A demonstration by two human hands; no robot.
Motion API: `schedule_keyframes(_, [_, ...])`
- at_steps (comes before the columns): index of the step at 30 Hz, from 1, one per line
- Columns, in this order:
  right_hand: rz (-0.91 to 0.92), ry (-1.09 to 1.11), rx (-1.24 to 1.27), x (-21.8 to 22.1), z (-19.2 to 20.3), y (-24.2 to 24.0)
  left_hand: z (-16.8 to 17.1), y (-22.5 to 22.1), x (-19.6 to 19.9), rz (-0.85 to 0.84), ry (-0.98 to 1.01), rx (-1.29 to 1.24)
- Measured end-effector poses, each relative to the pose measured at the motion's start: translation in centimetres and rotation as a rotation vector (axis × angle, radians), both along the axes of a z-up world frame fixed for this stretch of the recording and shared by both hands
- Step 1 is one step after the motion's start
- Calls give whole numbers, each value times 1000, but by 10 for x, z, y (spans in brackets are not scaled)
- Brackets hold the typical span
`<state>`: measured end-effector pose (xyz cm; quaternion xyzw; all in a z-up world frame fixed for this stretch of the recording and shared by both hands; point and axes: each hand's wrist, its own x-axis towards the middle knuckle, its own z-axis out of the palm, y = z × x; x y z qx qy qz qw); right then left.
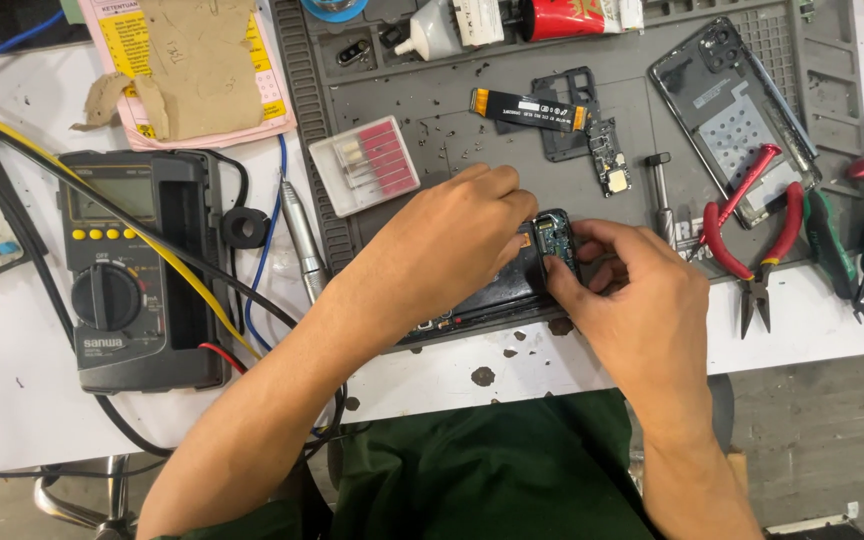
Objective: Disassembling a smartphone by removing internal screws and prying out circuit board components.
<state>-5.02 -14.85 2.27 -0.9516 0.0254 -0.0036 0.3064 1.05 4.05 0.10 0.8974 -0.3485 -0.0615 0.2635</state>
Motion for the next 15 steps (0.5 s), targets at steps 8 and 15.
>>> schedule_keyframes(8, [23, -122, -265, -6, -11, 8, -5, -2, 2, 63, 132, -97])
schedule_keyframes(15, [138, -361, -452, -12, -17, 7, -6, -2, -1, 74, 98, -70])
